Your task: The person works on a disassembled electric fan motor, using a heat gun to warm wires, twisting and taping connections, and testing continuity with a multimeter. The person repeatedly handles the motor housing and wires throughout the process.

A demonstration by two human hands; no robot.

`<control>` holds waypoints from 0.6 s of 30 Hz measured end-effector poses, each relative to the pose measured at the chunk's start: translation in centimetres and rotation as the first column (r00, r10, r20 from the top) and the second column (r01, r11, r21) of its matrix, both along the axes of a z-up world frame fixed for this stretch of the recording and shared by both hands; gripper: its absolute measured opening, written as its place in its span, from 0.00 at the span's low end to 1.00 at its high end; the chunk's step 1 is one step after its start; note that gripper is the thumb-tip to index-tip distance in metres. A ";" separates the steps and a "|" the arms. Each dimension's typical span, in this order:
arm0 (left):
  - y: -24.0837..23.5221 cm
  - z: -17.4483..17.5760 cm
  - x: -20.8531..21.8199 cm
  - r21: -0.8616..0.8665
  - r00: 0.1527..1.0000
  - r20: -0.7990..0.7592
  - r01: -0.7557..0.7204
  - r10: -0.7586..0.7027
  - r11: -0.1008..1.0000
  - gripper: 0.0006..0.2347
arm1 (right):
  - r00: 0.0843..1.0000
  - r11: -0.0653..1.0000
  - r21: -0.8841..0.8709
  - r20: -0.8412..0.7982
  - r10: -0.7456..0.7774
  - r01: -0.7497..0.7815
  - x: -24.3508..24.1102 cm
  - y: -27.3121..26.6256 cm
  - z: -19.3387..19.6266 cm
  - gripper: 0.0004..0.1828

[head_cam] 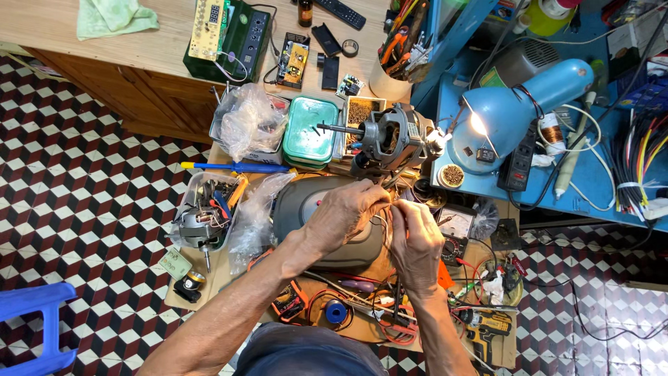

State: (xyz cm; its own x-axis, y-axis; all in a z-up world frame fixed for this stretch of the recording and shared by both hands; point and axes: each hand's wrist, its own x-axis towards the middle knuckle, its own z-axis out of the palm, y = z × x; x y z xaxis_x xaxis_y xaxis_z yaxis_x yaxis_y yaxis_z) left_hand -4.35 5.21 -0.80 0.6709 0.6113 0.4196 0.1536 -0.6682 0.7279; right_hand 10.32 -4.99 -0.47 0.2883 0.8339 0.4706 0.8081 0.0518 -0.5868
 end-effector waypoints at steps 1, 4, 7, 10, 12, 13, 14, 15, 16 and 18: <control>0.0 -0.1 0.2 0.000 1.000 -0.005 -0.009 0.009 1.000 0.11 | 0.997 0.999 -0.045 -0.070 -0.009 0.006 0.3 0.0 -0.4 0.05; 0.0 -0.6 0.4 0.008 1.000 -0.009 -0.013 0.013 1.000 0.11 | 0.794 0.967 -0.249 -0.599 -0.106 -0.058 1.5 0.1 -1.5 0.07; 0.1 -1.0 0.5 0.043 1.000 0.015 0.021 -0.021 0.999 0.15 | 0.207 0.949 -0.252 -0.955 -0.213 -0.188 3.0 0.4 -2.7 0.07; -0.1 -1.2 0.7 0.075 1.000 0.031 -0.009 0.006 0.997 0.16 | -0.008 0.948 -0.261 -0.964 -0.267 -0.180 3.7 0.2 -3.5 0.07; -0.5 -1.2 0.8 0.069 0.998 0.019 -0.065 0.064 0.995 0.15 | 0.082 0.964 -0.258 -0.964 -0.252 -0.062 3.6 0.3 -3.9 0.07; -0.7 -1.1 0.8 0.041 0.992 0.034 -0.121 0.119 0.992 0.13 | 0.128 0.968 -0.250 -0.960 -0.248 -0.004 3.5 0.3 -4.0 0.06; -0.9 -1.1 0.7 0.012 0.983 0.048 -0.176 0.175 0.984 0.11 | 0.198 0.973 -0.229 -0.953 -0.229 0.022 3.5 0.4 -4.0 0.07; -1.2 -1.0 0.7 -0.018 0.971 0.059 -0.230 0.230 0.973 0.09 | 0.266 0.977 -0.208 -0.940 -0.212 0.046 3.3 0.5 -4.0 0.07; -1.3 -1.0 0.7 -0.033 0.966 0.068 -0.246 0.248 0.969 0.08 | 0.334 0.980 -0.185 -0.922 -0.197 0.068 3.1 0.7 -4.0 0.08; -1.7 -0.9 1.1 -0.064 0.956 0.088 -0.276 0.280 0.959 0.07 | 0.405 0.982 -0.172 -0.895 -0.187 0.075 2.6 0.9 -3.8 0.08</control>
